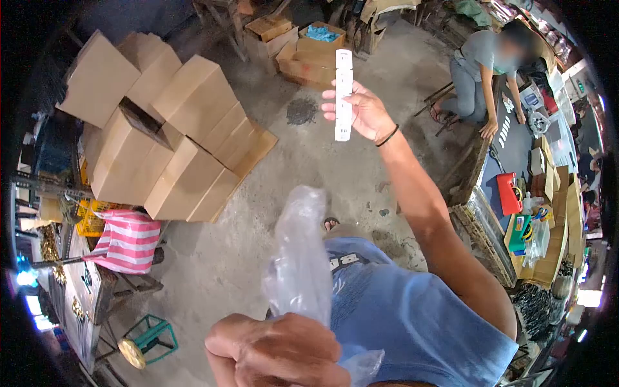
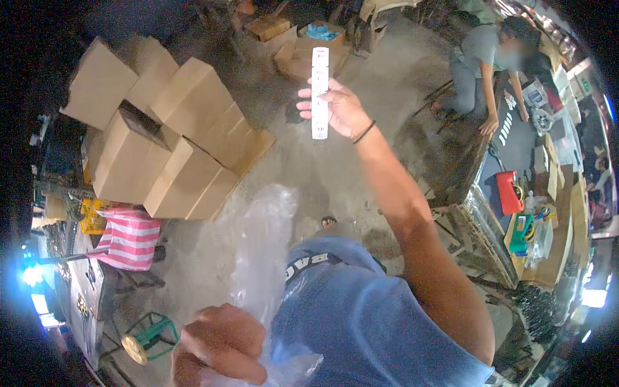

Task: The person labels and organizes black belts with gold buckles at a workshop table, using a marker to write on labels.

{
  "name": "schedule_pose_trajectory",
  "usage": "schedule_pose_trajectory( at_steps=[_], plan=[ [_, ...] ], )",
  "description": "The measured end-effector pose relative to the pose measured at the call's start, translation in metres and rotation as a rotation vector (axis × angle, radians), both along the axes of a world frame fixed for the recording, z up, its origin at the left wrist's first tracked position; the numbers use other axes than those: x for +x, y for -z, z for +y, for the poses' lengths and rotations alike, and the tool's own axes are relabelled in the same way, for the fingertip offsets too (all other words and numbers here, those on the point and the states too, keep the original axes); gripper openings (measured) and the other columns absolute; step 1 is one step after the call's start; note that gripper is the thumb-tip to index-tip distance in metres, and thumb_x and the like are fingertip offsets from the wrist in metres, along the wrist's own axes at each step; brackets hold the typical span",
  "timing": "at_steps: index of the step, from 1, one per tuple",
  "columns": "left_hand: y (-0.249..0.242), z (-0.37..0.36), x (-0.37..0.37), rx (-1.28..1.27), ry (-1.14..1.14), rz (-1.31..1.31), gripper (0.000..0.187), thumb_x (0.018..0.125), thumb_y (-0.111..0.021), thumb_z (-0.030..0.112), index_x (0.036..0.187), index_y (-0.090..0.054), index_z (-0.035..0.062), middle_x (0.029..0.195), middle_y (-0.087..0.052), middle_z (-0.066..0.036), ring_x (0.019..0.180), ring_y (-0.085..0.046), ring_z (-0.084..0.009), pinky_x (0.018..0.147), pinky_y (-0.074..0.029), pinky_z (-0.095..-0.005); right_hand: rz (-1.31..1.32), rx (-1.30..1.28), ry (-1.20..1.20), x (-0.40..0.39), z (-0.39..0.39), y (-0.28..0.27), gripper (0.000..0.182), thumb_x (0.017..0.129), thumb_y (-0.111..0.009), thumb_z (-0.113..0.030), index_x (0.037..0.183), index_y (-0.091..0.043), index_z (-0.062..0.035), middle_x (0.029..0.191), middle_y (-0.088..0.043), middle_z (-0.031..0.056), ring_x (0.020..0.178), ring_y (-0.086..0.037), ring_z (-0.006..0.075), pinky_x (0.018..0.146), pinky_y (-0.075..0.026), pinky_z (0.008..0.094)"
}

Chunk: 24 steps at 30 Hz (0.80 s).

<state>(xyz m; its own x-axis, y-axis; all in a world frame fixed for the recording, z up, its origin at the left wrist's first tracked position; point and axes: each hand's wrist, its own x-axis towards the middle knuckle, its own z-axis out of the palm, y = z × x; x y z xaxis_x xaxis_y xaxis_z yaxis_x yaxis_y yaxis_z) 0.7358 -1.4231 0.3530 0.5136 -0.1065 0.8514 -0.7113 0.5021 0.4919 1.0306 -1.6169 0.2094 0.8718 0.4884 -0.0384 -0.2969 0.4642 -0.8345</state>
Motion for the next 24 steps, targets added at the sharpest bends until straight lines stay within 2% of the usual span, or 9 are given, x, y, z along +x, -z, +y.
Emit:
schedule_pose_trajectory(
  at_steps=[2,5,6,8,9,11,17,23,24],
  plan=[
    [0.002,-0.020,-0.006,-0.097,-0.174,-0.006,0.029,0.078,-0.069,0.048,0.100,-0.069,0.0278,0.093,-0.060,-0.018,0.058,-0.052,-0.0217,0.048,-0.036,-0.0341,0.011,-0.011,0.011,-0.001,0.001,-0.001,0.036,0.091,-0.039,0.001,0.127,-0.041,0.0006,0.117,-0.056,0.0227,0.098,-0.063,0.0334,0.085,-0.054,0.0452],
    [-0.017,0.006,-0.011,-0.088,-0.065,0.263,0.024,0.078,-0.069,0.047,0.093,-0.070,0.0282,0.099,-0.057,-0.018,0.068,-0.054,-0.0223,0.052,-0.040,-0.0341,0.006,-0.053,0.040,-0.001,0.001,-0.002,0.036,0.091,-0.039,0.001,0.127,-0.041,0.0013,0.117,-0.056,0.0232,0.098,-0.063,0.0335,0.086,-0.054,0.0454],
    [-0.018,0.021,0.008,0.319,0.255,0.194,0.026,0.082,-0.062,0.040,0.095,-0.067,0.0175,0.078,-0.054,-0.012,0.052,-0.049,-0.0214,0.044,-0.036,-0.0333,0.005,-0.048,0.037,0.000,0.002,-0.001,0.036,0.091,-0.039,0.001,0.127,-0.041,0.0015,0.117,-0.056,0.0233,0.098,-0.063,0.0336,0.086,-0.054,0.0454],
    [-0.008,0.022,0.007,0.714,0.576,0.123,0.029,0.086,-0.056,0.032,0.096,-0.064,0.0069,0.057,-0.051,-0.007,0.037,-0.043,-0.0204,0.035,-0.032,-0.0325,0.004,-0.049,0.030,-0.002,0.002,-0.004,0.036,0.091,-0.038,0.002,0.127,-0.041,0.0017,0.117,-0.056,0.0237,0.099,-0.062,0.0337,0.087,-0.054,0.0456],
    [0.007,0.010,-0.008,0.439,0.352,0.169,0.035,0.084,-0.055,0.036,0.089,-0.066,0.0039,0.056,-0.051,-0.007,0.037,-0.044,-0.0216,0.035,-0.031,-0.0336,0.013,-0.052,0.025,-0.004,0.003,-0.005,0.036,0.091,-0.038,0.002,0.127,-0.041,0.0017,0.117,-0.056,0.0237,0.099,-0.062,0.0337,0.087,-0.054,0.0456],
    [0.011,0.002,-0.014,0.166,0.129,0.210,0.042,0.082,-0.054,0.040,0.082,-0.069,0.0009,0.054,-0.050,-0.008,0.037,-0.044,-0.0228,0.035,-0.030,-0.0347,-0.004,-0.073,0.028,-0.004,0.005,-0.008,0.035,0.091,-0.038,0.001,0.127,-0.040,0.0020,0.118,-0.055,0.0237,0.099,-0.062,0.0338,0.087,-0.054,0.0460],
    [-0.040,0.004,0.015,0.488,0.467,0.511,0.047,0.082,-0.049,0.038,0.072,-0.067,-0.0038,0.051,-0.049,-0.009,0.037,-0.045,-0.0241,0.036,-0.033,-0.0369,0.020,-0.057,0.018,-0.003,0.006,-0.004,0.035,0.091,-0.038,0.001,0.126,-0.041,0.0022,0.118,-0.055,0.0236,0.099,-0.062,0.0336,0.086,-0.055,0.0453],
    [-0.019,-0.005,-0.001,0.164,0.097,0.477,0.048,0.085,-0.045,0.041,0.075,-0.069,-0.0004,0.053,-0.051,-0.011,0.037,-0.046,-0.0249,0.036,-0.034,-0.0358,0.021,-0.041,0.008,-0.005,0.008,-0.008,0.035,0.091,-0.038,0.002,0.126,-0.041,0.0022,0.118,-0.055,0.0234,0.098,-0.062,0.0333,0.085,-0.055,0.0455],
    [-0.020,-0.002,0.012,0.178,0.151,0.208,0.031,0.080,-0.058,0.043,0.083,-0.069,0.0140,0.078,-0.053,-0.014,0.054,-0.050,-0.0233,0.046,-0.038,-0.0351,0.016,-0.039,0.012,-0.003,0.007,-0.007,0.035,0.091,-0.038,0.002,0.126,-0.041,0.0022,0.118,-0.055,0.0234,0.098,-0.062,0.0333,0.085,-0.055,0.0455]
  ],
)
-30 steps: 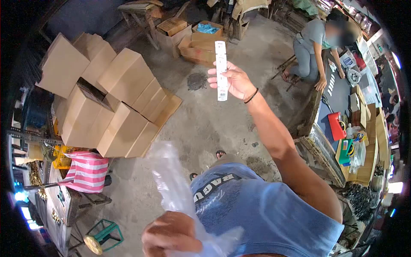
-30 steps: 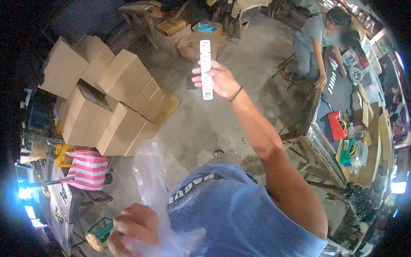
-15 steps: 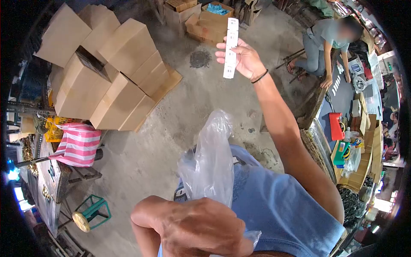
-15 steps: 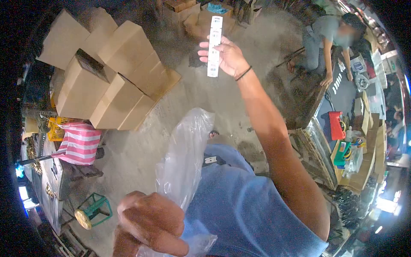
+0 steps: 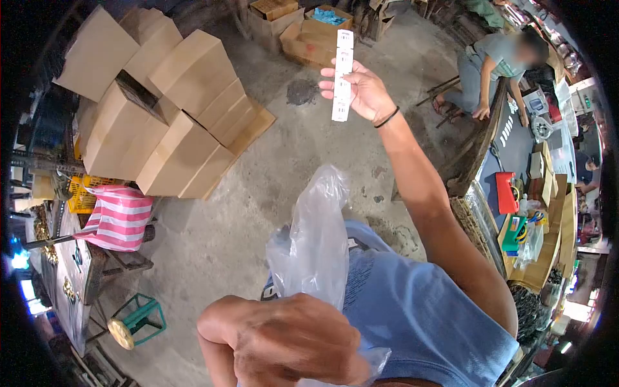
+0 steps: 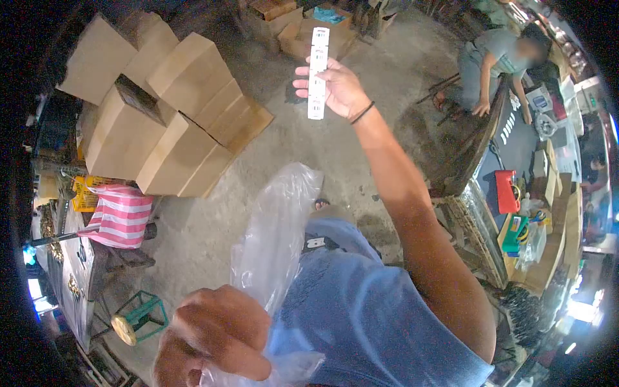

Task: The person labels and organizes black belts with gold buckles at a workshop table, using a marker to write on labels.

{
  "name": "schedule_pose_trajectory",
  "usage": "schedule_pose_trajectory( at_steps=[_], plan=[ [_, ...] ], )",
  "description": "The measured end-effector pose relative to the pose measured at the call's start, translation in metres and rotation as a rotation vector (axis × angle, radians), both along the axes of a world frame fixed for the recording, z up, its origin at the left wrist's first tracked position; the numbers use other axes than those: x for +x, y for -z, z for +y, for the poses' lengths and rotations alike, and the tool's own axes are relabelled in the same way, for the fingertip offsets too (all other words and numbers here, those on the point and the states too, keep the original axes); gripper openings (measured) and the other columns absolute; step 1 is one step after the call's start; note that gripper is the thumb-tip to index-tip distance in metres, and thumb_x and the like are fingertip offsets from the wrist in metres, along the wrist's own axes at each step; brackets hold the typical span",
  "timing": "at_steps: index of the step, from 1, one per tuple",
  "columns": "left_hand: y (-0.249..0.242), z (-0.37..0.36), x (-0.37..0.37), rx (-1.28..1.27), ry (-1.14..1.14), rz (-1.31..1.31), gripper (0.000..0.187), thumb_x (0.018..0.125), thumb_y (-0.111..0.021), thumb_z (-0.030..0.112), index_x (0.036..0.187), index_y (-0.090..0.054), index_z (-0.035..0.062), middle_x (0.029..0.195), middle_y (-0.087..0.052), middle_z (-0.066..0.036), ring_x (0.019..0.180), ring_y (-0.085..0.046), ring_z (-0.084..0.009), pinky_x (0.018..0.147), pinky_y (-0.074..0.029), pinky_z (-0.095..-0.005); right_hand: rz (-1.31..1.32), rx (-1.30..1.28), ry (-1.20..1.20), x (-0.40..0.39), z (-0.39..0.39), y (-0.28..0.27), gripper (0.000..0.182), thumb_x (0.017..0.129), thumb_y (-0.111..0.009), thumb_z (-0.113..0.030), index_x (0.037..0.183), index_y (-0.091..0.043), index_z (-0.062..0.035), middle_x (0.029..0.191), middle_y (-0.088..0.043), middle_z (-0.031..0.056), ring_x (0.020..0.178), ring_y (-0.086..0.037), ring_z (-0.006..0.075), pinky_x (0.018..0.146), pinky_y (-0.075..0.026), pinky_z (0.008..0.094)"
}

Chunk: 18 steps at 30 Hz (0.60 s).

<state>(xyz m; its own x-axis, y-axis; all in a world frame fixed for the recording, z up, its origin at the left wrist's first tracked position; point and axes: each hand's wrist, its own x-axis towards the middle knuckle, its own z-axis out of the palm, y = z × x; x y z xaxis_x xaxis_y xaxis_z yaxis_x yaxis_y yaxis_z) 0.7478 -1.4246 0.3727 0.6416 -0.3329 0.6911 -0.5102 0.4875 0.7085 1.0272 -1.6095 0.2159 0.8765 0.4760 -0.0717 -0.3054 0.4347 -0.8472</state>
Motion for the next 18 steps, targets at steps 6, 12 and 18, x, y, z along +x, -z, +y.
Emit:
schedule_pose_trajectory(
  at_steps=[6,12,18],
  plan=[
    [0.021,0.001,-0.019,-0.062,-0.164,-0.028,0.030,0.081,-0.057,0.042,0.080,-0.065,0.0130,0.078,-0.056,-0.016,0.051,-0.049,-0.0219,0.044,-0.038,-0.0351,0.014,-0.004,0.004,0.000,0.003,0.000,0.036,0.091,-0.038,0.002,0.127,-0.041,0.0020,0.118,-0.056,0.0232,0.098,-0.062,0.0332,0.085,-0.055,0.0458],
    [0.008,-0.008,-0.009,-0.213,0.052,0.064,0.029,0.093,-0.041,0.027,0.076,-0.053,0.0066,0.064,-0.060,-0.021,0.033,-0.042,-0.0200,0.029,-0.032,-0.0330,0.005,-0.006,-0.011,0.001,0.004,-0.002,0.036,0.091,-0.038,0.001,0.127,-0.041,0.0023,0.118,-0.056,0.0231,0.098,-0.062,0.0334,0.085,-0.055,0.0456],
    [0.007,-0.002,-0.010,-0.115,0.053,0.096,0.015,0.092,-0.041,0.024,0.086,-0.049,0.0129,0.064,-0.060,-0.022,0.034,-0.042,-0.0188,0.028,-0.031,-0.0326,-0.012,-0.002,-0.026,0.002,0.006,-0.003,0.036,0.092,-0.037,0.001,0.128,-0.040,0.0028,0.118,-0.055,0.0239,0.098,-0.062,0.0335,0.085,-0.055,0.0453]
  ],
)
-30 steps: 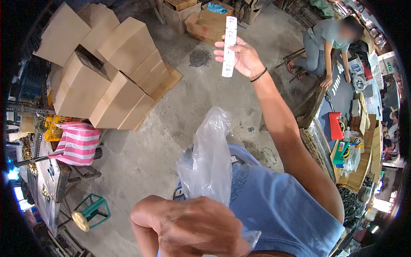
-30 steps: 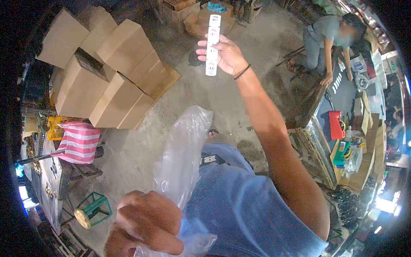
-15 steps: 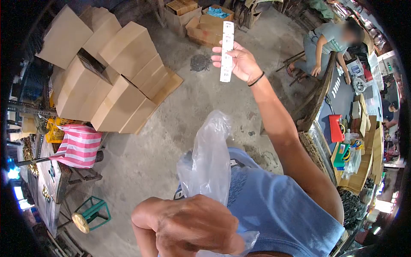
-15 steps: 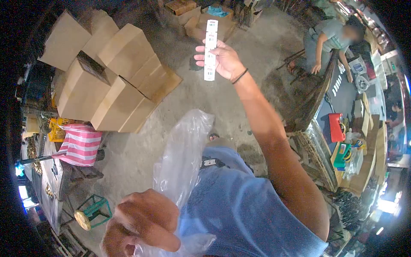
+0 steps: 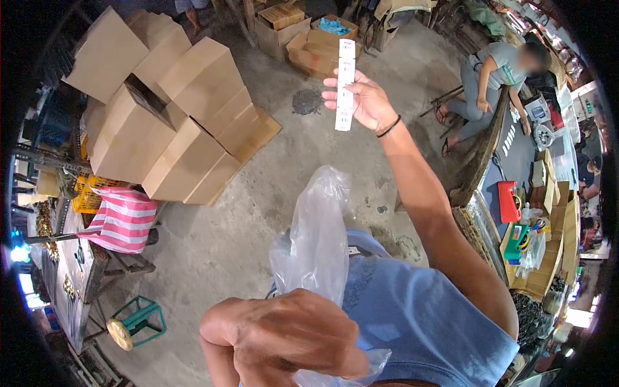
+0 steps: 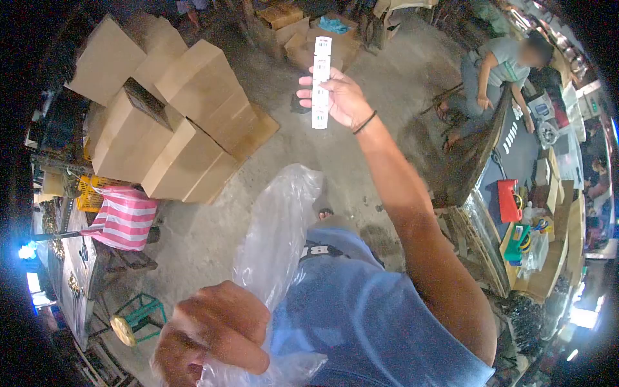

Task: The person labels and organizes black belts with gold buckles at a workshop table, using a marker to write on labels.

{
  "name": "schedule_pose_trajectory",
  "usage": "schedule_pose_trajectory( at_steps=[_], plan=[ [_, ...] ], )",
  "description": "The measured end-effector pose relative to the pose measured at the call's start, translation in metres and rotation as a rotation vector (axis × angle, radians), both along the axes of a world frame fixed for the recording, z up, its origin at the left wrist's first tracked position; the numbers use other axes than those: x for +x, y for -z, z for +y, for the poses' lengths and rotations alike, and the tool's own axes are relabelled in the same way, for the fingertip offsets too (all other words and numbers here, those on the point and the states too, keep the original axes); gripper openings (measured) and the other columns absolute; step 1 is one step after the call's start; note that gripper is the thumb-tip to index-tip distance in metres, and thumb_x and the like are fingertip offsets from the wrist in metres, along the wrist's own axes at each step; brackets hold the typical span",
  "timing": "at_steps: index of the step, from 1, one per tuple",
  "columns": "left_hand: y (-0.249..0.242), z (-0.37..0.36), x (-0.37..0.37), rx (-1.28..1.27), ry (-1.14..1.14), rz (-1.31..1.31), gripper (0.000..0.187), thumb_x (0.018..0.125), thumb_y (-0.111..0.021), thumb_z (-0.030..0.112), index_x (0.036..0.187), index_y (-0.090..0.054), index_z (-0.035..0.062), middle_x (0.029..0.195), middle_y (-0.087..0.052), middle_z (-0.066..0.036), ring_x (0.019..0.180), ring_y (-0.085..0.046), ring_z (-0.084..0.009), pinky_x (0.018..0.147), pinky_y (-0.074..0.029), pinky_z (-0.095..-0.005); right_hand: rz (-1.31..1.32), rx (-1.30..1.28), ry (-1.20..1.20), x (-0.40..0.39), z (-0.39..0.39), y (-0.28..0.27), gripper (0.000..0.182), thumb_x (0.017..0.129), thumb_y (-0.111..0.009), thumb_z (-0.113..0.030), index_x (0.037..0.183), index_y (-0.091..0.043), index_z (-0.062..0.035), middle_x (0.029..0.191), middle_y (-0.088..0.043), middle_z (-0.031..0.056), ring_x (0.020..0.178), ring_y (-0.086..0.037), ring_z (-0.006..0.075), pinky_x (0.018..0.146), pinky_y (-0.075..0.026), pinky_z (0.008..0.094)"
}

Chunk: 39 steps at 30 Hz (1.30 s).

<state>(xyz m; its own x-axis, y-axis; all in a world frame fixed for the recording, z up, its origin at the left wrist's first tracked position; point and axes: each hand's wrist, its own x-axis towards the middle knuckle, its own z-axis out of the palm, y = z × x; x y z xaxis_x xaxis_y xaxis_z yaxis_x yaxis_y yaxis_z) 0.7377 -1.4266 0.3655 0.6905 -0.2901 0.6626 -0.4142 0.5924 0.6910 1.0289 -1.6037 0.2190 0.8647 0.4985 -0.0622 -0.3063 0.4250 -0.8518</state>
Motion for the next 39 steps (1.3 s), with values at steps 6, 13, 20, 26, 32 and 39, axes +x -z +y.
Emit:
schedule_pose_trajectory(
  at_steps=[6,13,20,26,32,39],
  plan=[
    [-0.017,-0.014,-0.043,0.082,-0.251,0.692,0.038,0.073,-0.048,0.038,0.056,-0.045,0.0039,0.059,-0.054,-0.012,0.048,-0.052,-0.0207,0.051,-0.046,-0.0315,-0.003,0.033,-0.029,0.003,0.000,0.006,0.037,0.092,-0.038,0.002,0.128,-0.039,0.0018,0.119,-0.054,0.0241,0.098,-0.063,0.0337,0.085,-0.055,0.0456],
    [0.003,-0.003,0.001,-0.091,-0.023,0.034,0.030,0.088,-0.048,0.028,0.064,-0.052,0.0100,0.064,-0.061,-0.020,0.031,-0.037,-0.0180,0.029,-0.031,-0.0329,0.002,0.010,-0.026,0.005,0.001,0.008,0.036,0.092,-0.038,0.001,0.127,-0.040,0.0018,0.119,-0.055,0.0240,0.099,-0.062,0.0335,0.085,-0.055,0.0452],
    [-0.038,-0.004,-0.002,0.350,-0.358,0.091,0.029,0.071,-0.074,0.048,0.091,-0.067,0.0270,0.097,-0.056,-0.017,0.067,-0.056,-0.0215,0.050,-0.043,-0.0396,0.028,0.021,-0.053,0.004,0.001,0.009,0.038,0.091,-0.038,0.002,0.129,-0.039,0.0015,0.120,-0.054,0.0232,0.099,-0.062,0.0333,0.086,-0.054,0.0440],
    [0.049,0.034,0.010,0.306,-0.560,0.143,0.021,0.078,-0.056,0.018,0.083,-0.068,0.0016,0.068,-0.056,-0.007,0.052,-0.049,-0.0218,0.053,-0.043,-0.0339,0.022,0.020,-0.074,-0.004,0.004,0.013,0.040,0.090,-0.040,0.001,0.130,-0.038,0.0015,0.121,-0.054,0.0225,0.100,-0.062,0.0327,0.087,-0.053,0.0435],
    [0.120,0.056,0.019,1.145,-1.448,0.048,0.015,0.074,-0.056,-0.002,0.084,-0.067,-0.0003,0.073,-0.054,-0.006,0.063,-0.050,-0.0217,0.060,-0.040,-0.0296,0.010,0.001,-0.113,-0.012,0.006,0.016,0.042,0.089,-0.040,-0.001,0.131,-0.037,0.0007,0.121,-0.053,0.0214,0.102,-0.061,0.0319,0.089,-0.052,0.0431],
    [0.189,0.086,-0.003,0.639,-1.009,0.936,0.019,0.086,-0.050,0.002,0.101,-0.062,0.0018,0.075,-0.056,-0.004,0.065,-0.051,-0.0124,0.059,-0.041,-0.0265,0.068,0.037,-0.117,-0.015,0.009,0.020,0.039,0.091,-0.038,0.000,0.130,-0.039,0.0014,0.123,-0.053,0.0217,0.101,-0.060,0.0331,0.090,-0.051,0.0439]
  ],
)
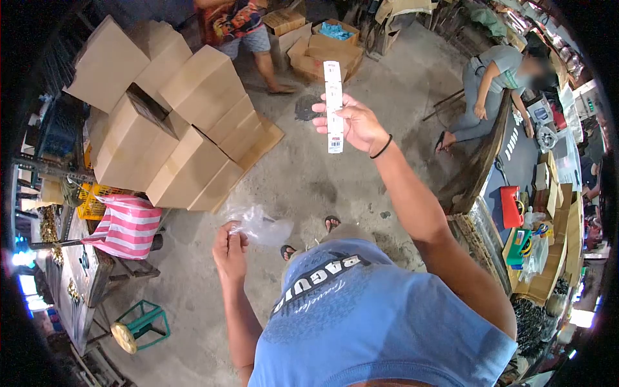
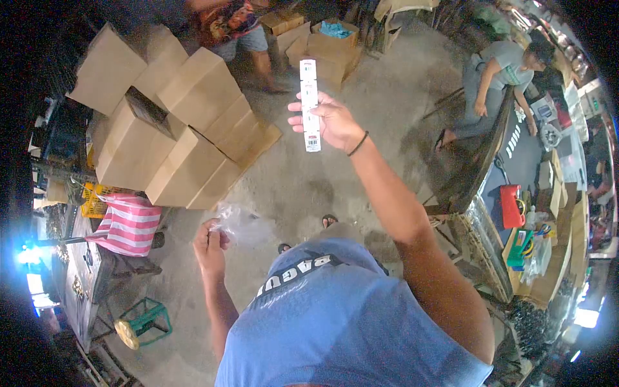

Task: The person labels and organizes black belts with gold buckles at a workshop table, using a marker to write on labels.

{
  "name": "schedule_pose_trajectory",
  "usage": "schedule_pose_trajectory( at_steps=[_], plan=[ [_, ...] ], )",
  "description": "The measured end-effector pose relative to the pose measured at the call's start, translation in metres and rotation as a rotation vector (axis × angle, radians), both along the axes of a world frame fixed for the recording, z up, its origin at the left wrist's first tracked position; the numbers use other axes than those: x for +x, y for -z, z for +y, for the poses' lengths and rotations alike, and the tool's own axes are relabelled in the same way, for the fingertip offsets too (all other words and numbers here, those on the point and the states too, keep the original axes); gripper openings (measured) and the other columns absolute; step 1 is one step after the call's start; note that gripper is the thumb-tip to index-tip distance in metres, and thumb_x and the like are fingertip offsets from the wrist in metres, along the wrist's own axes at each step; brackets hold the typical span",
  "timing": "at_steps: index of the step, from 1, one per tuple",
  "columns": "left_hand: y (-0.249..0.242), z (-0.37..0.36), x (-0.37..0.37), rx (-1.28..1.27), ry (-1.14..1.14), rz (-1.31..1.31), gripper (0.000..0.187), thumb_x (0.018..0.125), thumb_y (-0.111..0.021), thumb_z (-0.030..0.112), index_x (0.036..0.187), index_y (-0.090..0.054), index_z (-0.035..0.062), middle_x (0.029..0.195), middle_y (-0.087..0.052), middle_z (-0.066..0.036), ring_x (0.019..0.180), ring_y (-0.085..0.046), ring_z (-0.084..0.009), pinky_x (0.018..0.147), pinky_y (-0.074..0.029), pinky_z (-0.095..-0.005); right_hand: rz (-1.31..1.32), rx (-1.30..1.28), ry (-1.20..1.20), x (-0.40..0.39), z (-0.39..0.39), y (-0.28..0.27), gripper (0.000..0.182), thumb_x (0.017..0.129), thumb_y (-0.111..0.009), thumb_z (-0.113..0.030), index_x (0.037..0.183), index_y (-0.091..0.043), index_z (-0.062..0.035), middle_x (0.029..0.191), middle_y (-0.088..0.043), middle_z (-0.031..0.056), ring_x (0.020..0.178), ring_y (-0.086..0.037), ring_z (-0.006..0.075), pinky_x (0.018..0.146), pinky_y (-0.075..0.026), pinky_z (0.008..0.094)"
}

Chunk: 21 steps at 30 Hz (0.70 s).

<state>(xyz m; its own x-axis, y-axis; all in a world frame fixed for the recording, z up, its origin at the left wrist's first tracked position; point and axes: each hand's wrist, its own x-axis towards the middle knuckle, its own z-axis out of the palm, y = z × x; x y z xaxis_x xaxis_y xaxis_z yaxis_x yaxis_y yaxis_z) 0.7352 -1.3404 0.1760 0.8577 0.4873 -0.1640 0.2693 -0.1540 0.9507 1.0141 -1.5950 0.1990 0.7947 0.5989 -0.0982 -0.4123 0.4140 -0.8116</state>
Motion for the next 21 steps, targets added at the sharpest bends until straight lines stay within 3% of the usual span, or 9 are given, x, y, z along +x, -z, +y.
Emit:
schedule_pose_trajectory(
  at_steps=[2,8,15,21],
  plan=[
    [0.009,0.002,-0.004,-0.182,-0.102,-0.065,0.017,0.089,-0.049,0.005,0.103,-0.059,0.0033,0.077,-0.058,-0.003,0.066,-0.052,-0.0101,0.059,-0.044,-0.0246,0.003,0.000,-0.003,-0.001,0.002,-0.001,0.040,0.091,-0.038,0.001,0.130,-0.039,0.0012,0.123,-0.053,0.0215,0.101,-0.060,0.0333,0.090,-0.051,0.0442],
    [0.023,0.003,-0.010,-0.224,-0.263,-0.202,0.006,0.092,-0.053,0.011,0.090,-0.056,0.0054,0.073,-0.056,-0.002,0.064,-0.053,-0.0102,0.059,-0.047,-0.0259,-0.015,-0.015,-0.030,-0.004,0.007,0.002,0.040,0.091,-0.039,-0.001,0.131,-0.039,0.0004,0.123,-0.053,0.0207,0.101,-0.060,0.0327,0.089,-0.051,0.0444],
    [0.024,0.007,-0.011,-0.103,-0.213,-0.121,0.019,0.094,-0.054,0.023,0.089,-0.055,0.0044,0.076,-0.056,-0.001,0.065,-0.052,-0.0093,0.060,-0.047,-0.0263,-0.036,-0.014,-0.054,-0.008,0.009,0.005,0.042,0.090,-0.040,-0.001,0.132,-0.037,0.0000,0.124,-0.052,0.0203,0.099,-0.061,0.0314,0.087,-0.051,0.0426],
    [0.019,0.000,0.003,-0.277,-0.228,-0.155,0.016,0.094,-0.054,0.021,0.093,-0.056,0.0056,0.085,-0.056,-0.001,0.077,-0.052,-0.0093,0.070,-0.047,-0.0292,-0.064,-0.041,-0.054,-0.012,0.012,0.004,0.042,0.090,-0.041,-0.004,0.132,-0.037,0.0008,0.121,-0.054,0.0195,0.092,-0.062,0.0278,0.085,-0.052,0.0415]
  ],
)
